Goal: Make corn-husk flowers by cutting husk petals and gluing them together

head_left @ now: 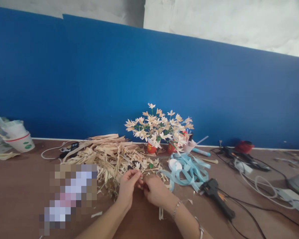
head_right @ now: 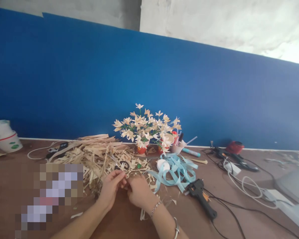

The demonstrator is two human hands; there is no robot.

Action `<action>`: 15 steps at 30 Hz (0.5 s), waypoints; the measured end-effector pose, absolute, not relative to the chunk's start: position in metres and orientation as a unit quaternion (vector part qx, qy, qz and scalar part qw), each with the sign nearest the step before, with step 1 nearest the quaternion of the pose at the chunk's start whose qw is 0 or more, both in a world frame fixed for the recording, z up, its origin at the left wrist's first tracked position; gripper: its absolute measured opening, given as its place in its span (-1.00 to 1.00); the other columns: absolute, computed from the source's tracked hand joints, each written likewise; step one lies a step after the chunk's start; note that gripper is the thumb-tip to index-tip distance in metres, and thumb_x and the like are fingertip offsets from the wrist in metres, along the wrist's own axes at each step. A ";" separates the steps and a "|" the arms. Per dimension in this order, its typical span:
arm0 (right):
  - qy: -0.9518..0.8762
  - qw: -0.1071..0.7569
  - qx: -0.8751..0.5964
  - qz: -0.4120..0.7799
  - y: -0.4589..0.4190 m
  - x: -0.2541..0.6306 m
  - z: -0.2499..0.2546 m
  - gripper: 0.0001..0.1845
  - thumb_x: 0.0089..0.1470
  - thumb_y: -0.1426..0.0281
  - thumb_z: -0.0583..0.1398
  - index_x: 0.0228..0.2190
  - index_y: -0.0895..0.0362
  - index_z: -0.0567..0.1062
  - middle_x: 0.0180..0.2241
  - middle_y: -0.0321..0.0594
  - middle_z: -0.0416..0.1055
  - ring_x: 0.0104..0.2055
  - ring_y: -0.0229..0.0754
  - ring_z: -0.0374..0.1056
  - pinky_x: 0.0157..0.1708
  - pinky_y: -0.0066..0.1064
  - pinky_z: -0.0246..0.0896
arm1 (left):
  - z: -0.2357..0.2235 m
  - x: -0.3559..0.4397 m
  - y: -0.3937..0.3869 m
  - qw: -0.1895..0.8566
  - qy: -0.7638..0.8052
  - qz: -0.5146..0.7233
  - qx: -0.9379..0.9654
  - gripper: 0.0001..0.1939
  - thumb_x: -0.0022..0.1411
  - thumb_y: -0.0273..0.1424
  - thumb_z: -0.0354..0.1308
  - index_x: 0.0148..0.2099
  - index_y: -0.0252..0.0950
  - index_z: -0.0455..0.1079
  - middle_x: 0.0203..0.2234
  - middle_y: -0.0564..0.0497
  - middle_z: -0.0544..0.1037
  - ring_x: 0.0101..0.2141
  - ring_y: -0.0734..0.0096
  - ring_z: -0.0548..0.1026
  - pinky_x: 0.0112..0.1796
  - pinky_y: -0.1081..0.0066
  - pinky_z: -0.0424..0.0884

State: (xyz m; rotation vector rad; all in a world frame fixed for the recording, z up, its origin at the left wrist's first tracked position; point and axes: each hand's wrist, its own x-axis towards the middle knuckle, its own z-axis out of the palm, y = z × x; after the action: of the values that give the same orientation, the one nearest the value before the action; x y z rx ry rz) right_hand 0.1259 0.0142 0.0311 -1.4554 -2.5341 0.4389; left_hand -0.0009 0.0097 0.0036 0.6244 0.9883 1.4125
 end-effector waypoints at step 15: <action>-0.741 0.368 -0.488 0.280 0.023 0.134 0.060 -0.87 -0.14 0.56 0.14 -0.48 0.15 0.47 -0.50 -0.31 0.43 -0.42 -0.26 0.32 -0.36 -0.48 0.17 | 0.006 0.003 0.005 0.653 0.431 0.553 0.284 -0.83 -0.13 -0.40 0.22 -0.56 -0.36 0.28 -0.72 0.13 0.34 -0.73 0.70 0.17 -0.70 0.62 -0.04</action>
State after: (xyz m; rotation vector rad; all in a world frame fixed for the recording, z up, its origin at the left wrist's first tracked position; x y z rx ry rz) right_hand 0.1336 0.0229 0.0600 -1.2535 -1.9023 0.7187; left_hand 0.0032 0.0051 0.0055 0.6440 0.9787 1.2555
